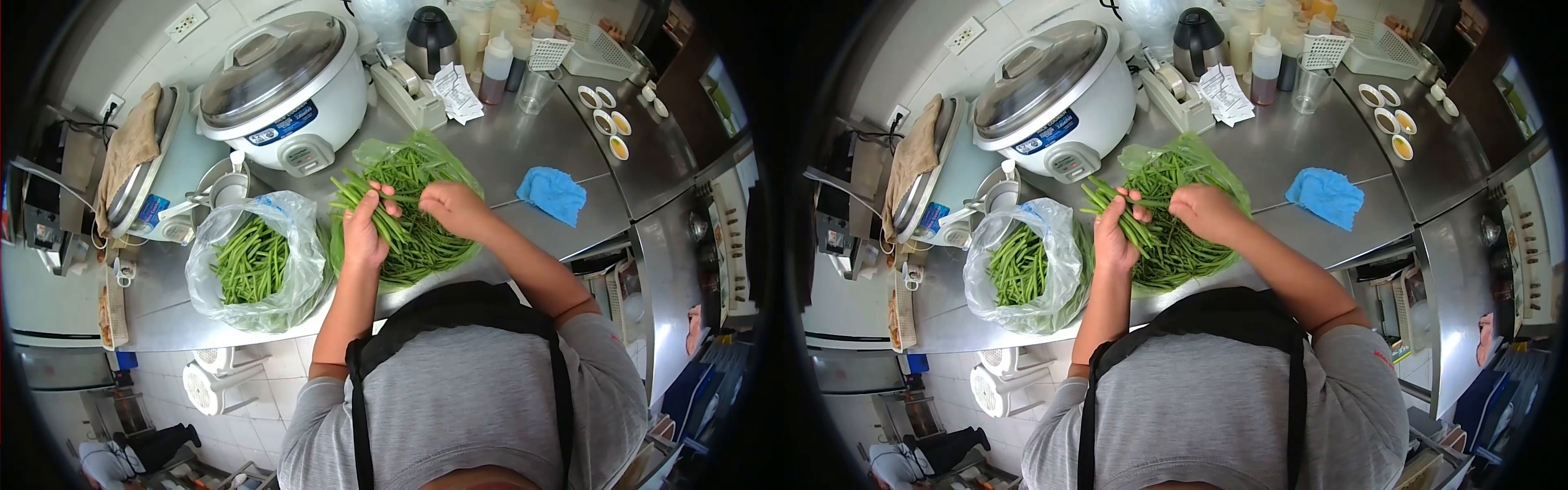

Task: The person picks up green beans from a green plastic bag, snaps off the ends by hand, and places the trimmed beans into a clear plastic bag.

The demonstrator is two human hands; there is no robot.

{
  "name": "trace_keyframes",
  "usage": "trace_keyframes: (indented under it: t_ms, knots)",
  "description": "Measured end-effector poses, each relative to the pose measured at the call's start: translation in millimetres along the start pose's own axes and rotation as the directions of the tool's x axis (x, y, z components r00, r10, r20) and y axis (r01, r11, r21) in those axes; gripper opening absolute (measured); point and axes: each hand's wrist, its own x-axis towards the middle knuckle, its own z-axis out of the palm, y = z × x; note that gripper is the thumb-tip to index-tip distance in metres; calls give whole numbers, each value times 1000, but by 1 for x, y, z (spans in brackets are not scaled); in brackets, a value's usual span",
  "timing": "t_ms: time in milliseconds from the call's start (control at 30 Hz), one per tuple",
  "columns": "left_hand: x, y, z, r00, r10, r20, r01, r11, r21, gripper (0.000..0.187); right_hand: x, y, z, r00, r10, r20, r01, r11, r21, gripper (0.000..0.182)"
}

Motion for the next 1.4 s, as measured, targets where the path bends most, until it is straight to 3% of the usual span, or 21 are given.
trace_keyframes:
  t_ms: [133, 233, 333, 433, 533, 633, 733, 800, 900, 1033, 1133, 1233, 1400]
  knots:
    - [-4, -7, 4, 999, -51, 4, 51, 996, 73, 9, 5, -14, -10, 964, 105, -244, -50, 974, 221, 15]
    - [-6, -18, 1, 998, -62, 13, 61, 996, 69, 9, 11, -16, -14, 885, 181, -429, 52, 877, 478, 12]
    - [-5, -17, -6, 998, -38, -42, 41, 996, 76, 8, 17, -5, -35, 878, 200, -434, 9, 901, 434, 11]
    - [1, -10, -11, 989, -56, -138, 60, 998, 22, 8, 13, 26, -23, 976, 118, -181, -80, 976, 203, 14]
    - [6, -7, -17, 982, -78, -171, 78, 997, -12, 9, 4, 35, -14, 986, 168, 17, -152, 926, -346, 16]
    - [6, -4, -19, 978, -90, -187, 89, 996, -14, 8, 0, 36, -1, 854, 486, 187, -333, 785, -522, 16]
    - [4, -2, -18, 977, -111, -182, 109, 994, -26, 8, -9, 43, 13, 910, 401, 110, -278, 783, -556, 16]
    - [4, -2, -20, 988, -114, -108, 109, 993, -46, 9, -10, 45, 12, 940, 333, 75, -265, 852, -452, 15]
    - [4, -3, -19, 980, -152, -130, 153, 988, -1, 11, -5, 32, 0, 948, 308, 78, -278, 922, -268, 14]
    - [5, -9, -19, 980, -173, -100, 181, 981, 71, 10, -1, 14, -12, 967, 252, 26, -250, 966, -63, 14]
    - [2, -15, -15, 982, -162, -94, 175, 973, 153, 13, 1, 10, -8, 960, 269, 79, -279, 942, 184, 15]
    - [0, -18, -10, 986, -161, -50, 168, 951, 258, 17, 4, 11, 0, 962, 237, 135, -266, 924, 275, 15]
    - [-1, -23, -7, 998, -69, -13, 67, 890, 451, 11, 6, 6, 4, 966, 208, 156, -241, 941, 238, 18]
